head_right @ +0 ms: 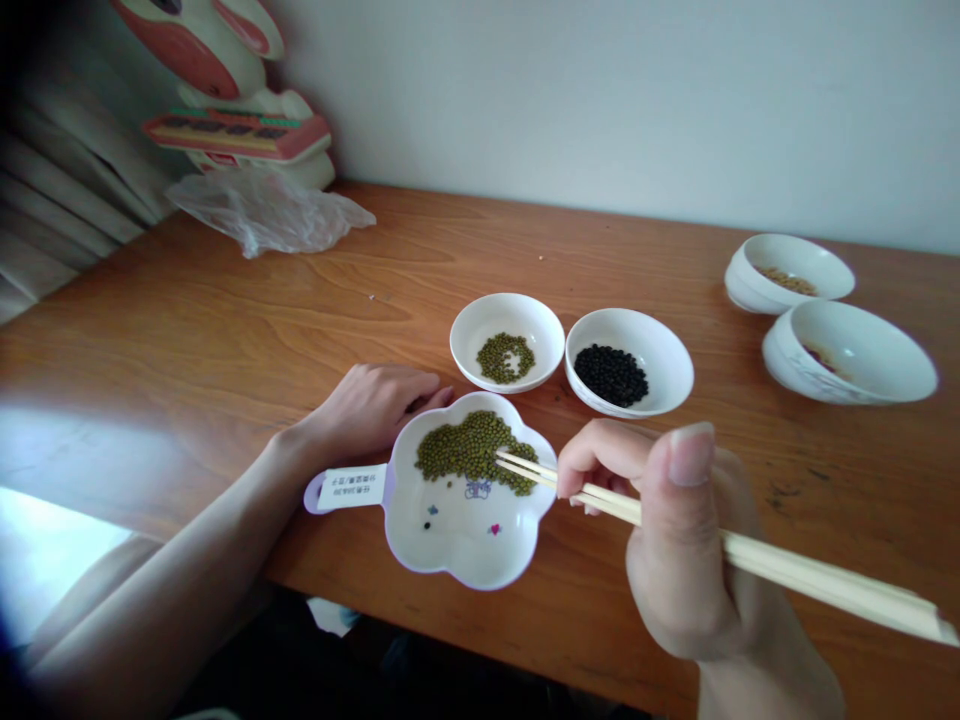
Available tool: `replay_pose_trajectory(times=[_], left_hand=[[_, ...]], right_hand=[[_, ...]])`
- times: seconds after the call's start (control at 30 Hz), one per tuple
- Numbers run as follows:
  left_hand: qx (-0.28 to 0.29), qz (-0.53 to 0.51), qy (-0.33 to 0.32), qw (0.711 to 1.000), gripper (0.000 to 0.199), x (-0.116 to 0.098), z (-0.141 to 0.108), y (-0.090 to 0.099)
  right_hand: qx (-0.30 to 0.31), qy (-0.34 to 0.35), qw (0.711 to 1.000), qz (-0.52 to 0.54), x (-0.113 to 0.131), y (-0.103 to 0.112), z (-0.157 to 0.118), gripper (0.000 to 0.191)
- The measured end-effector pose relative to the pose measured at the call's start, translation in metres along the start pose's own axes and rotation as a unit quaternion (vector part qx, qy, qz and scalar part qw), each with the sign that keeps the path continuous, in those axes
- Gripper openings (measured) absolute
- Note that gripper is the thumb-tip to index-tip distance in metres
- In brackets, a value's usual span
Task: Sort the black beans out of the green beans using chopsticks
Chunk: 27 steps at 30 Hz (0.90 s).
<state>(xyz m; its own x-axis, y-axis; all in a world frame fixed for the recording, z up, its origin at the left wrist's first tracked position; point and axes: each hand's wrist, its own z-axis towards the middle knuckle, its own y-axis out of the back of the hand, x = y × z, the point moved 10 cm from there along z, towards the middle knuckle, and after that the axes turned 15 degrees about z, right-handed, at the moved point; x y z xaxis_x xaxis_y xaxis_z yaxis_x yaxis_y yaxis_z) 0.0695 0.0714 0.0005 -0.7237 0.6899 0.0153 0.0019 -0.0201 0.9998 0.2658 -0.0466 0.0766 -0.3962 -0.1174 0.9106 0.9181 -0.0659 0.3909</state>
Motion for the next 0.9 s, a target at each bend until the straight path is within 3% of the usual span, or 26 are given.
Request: replay_pose_trajectory(times=[0.13, 0.53, 0.9], left_hand=[[0.003, -0.002, 0.000, 1.000, 0.042, -0.001, 0.000, 0.000], [0.014, -0.013, 0.004, 1.000, 0.042, 0.000, -0.001, -0.001], [0.011, -0.001, 0.007, 1.000, 0.043, 0.000, 0.000, -0.001]], right_hand=[[0.009, 0.029, 0.999, -0.027, 0.006, 0.001, 0.001, 0.095], [-0.015, -0.034, 0.997, 0.068, -0.004, -0.001, -0.003, 0.087], [-0.006, -0.046, 0.996, 0.073, -0.013, -0.004, -0.003, 0.089]])
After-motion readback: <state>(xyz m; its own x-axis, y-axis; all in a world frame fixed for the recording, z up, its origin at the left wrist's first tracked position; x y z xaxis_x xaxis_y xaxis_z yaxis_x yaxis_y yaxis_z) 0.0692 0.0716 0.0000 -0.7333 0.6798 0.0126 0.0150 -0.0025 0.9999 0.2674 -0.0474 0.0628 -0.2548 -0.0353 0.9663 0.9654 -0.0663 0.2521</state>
